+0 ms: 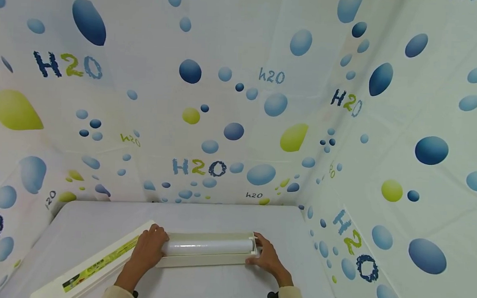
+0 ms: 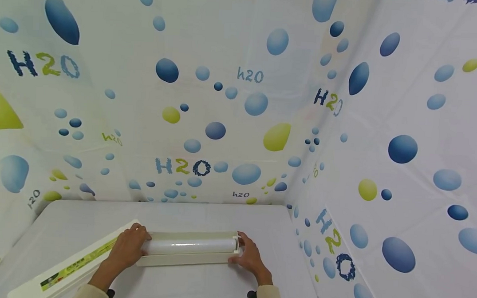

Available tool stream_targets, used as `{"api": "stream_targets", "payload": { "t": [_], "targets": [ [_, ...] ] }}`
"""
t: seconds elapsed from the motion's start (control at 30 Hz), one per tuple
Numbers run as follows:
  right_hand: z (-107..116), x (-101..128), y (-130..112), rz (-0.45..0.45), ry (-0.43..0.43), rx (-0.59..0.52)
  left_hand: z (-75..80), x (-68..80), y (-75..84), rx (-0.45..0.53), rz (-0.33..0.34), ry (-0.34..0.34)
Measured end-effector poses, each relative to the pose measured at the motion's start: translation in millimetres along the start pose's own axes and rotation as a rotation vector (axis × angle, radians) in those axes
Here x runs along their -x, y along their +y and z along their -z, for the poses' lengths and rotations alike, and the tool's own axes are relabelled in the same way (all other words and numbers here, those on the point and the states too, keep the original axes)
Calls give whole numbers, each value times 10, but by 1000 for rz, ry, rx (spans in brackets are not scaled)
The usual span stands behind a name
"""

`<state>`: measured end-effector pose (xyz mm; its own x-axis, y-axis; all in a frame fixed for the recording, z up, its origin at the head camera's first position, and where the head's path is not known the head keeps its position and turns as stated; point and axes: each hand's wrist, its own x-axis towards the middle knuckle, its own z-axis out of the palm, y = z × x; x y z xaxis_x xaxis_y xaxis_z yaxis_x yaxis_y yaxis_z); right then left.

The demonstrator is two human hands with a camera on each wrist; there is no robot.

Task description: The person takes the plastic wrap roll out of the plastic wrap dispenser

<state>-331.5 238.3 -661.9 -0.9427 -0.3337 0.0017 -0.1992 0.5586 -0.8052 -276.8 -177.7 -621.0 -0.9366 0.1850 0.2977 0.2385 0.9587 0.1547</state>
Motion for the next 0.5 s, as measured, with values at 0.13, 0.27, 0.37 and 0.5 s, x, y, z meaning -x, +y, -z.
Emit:
{"api": "stream_targets", "payload": {
  "t": [0.13, 0.27, 0.37, 0.5],
  "targets": [
    [1, -4, -6, -6, 1, 18, 34, -4, 15, 22, 29, -70],
    [0, -2, -9, -8, 1, 23, 53, 18, 18, 22, 26, -80],
    [-4, -3, -8, -9, 1, 14, 54, 41, 11, 23, 17, -70],
    [-11, -15, 2, -8, 2, 8, 51, 67, -7, 34, 13, -64]
  ]
}}
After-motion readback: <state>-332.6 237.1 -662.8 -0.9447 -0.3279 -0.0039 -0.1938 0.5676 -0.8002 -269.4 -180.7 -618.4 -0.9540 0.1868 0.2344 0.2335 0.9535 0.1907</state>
